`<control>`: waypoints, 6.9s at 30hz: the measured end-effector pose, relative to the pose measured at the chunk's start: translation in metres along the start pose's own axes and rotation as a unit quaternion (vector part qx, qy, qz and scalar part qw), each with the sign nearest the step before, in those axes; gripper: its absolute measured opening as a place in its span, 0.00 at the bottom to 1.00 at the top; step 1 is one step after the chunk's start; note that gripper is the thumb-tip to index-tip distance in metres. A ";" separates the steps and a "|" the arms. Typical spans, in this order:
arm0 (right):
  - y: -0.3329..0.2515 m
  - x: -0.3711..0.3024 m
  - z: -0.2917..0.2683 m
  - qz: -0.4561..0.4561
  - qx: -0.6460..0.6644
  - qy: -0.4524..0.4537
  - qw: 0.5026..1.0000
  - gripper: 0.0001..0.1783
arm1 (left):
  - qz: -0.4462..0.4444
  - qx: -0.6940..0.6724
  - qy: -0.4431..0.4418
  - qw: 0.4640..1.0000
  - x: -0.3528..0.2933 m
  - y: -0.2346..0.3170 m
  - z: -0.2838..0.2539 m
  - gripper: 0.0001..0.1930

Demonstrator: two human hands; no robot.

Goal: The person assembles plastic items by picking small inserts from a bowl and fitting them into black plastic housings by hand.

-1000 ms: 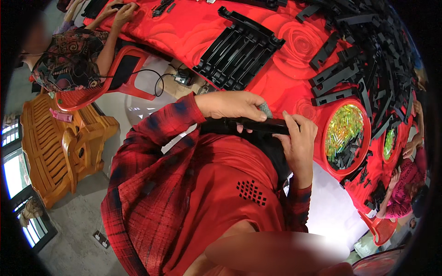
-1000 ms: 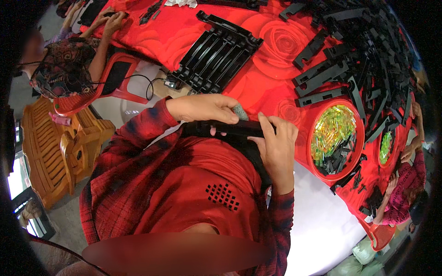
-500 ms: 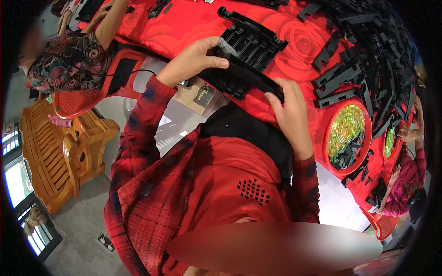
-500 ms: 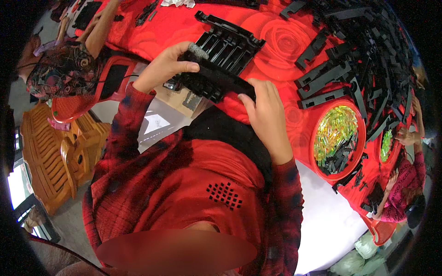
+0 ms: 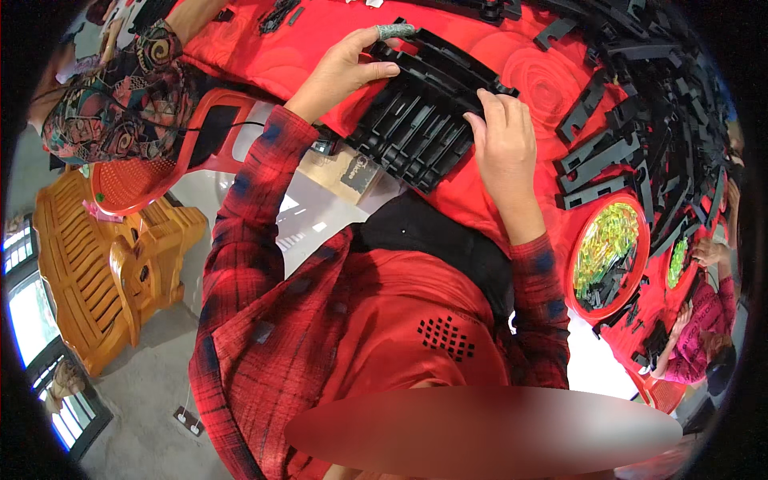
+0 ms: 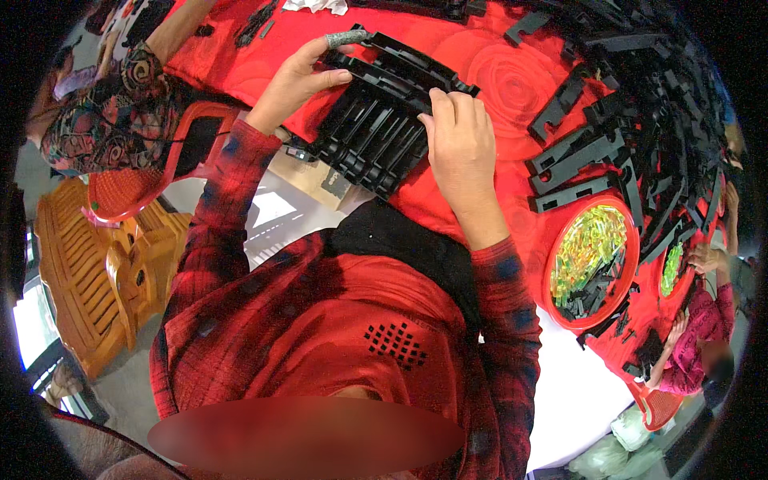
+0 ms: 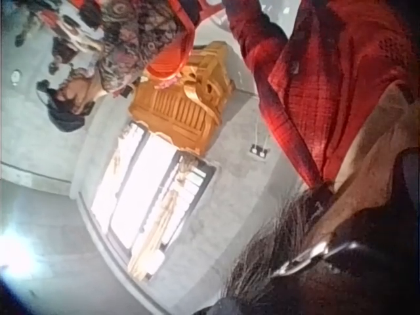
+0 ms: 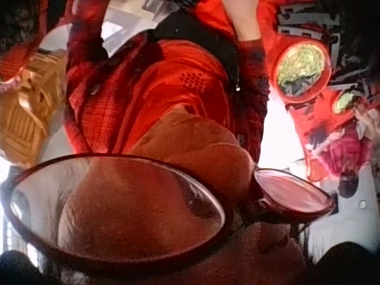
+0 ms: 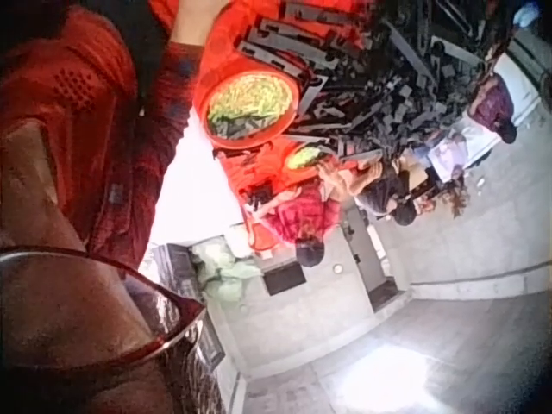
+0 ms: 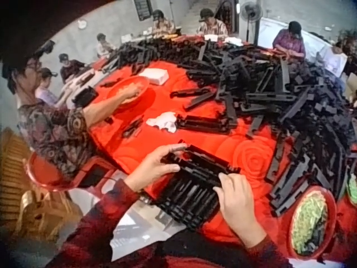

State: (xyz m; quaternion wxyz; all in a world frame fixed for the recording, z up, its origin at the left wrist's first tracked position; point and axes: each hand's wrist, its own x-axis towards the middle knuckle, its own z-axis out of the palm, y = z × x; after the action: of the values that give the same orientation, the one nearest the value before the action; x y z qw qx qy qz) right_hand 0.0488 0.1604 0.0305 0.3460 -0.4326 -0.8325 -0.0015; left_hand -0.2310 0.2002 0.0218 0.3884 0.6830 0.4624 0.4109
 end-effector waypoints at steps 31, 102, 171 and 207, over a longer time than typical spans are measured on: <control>-0.007 -0.019 -0.099 0.111 0.225 -0.142 0.957 0.18 | -0.183 -0.304 -0.056 0.933 -0.048 0.078 0.017 0.32; -0.034 -0.145 -0.097 0.261 -0.061 0.069 0.961 0.27 | 0.014 0.044 -0.052 0.998 -0.122 0.133 0.206 0.31; -0.043 0.006 -0.010 0.041 -0.034 -0.083 0.995 0.27 | -0.121 -0.175 0.099 0.972 0.007 0.008 0.015 0.22; -0.036 -0.059 0.000 0.425 0.368 -0.169 0.809 0.23 | -0.104 0.105 0.102 0.984 -0.037 -0.024 0.041 0.15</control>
State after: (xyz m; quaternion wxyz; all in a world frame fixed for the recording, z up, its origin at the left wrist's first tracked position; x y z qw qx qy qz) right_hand 0.0458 0.0953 0.0075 0.2994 -0.5768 -0.5490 0.5256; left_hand -0.2100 0.1651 -0.0225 0.3056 0.6225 0.6088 0.3853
